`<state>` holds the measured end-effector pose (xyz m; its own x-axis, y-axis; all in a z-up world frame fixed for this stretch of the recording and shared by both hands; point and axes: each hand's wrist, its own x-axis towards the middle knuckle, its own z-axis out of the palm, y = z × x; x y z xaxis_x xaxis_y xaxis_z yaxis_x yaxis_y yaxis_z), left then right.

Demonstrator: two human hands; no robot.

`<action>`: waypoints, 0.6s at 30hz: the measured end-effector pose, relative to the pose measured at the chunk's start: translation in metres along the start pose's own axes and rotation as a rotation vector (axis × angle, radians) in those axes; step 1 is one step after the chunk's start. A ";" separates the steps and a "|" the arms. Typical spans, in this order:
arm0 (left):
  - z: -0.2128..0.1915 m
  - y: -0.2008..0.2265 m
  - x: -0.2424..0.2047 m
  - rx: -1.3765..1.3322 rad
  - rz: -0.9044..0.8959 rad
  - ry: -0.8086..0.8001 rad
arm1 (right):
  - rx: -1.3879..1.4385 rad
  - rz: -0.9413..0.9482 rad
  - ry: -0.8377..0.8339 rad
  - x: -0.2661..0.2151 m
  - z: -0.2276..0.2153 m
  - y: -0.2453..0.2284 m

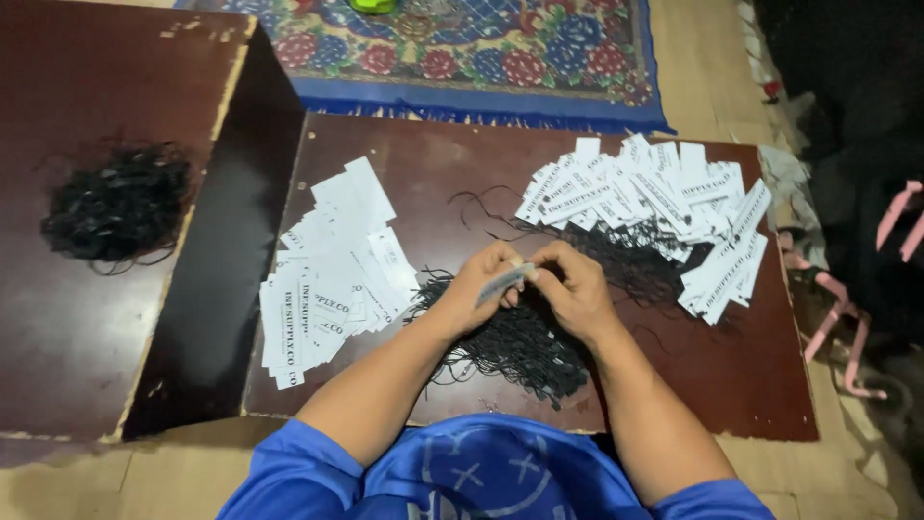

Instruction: Manually attaching black strings to white paper garment labels.

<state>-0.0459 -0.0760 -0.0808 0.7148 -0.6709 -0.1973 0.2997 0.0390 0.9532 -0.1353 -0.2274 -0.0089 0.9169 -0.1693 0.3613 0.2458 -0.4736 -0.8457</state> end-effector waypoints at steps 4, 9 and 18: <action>-0.002 0.032 -0.007 0.150 -0.028 0.122 | 0.050 0.046 0.028 -0.003 -0.003 0.008; -0.020 0.048 -0.006 -0.528 0.086 0.251 | 0.157 0.176 0.102 0.001 -0.005 0.002; -0.031 0.061 -0.006 -0.428 0.145 0.304 | 0.372 0.358 0.316 0.000 0.000 -0.003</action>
<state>-0.0126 -0.0469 -0.0280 0.8995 -0.3942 -0.1884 0.3693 0.4555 0.8100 -0.1360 -0.2263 -0.0067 0.8393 -0.5379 0.0796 0.0849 -0.0150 -0.9963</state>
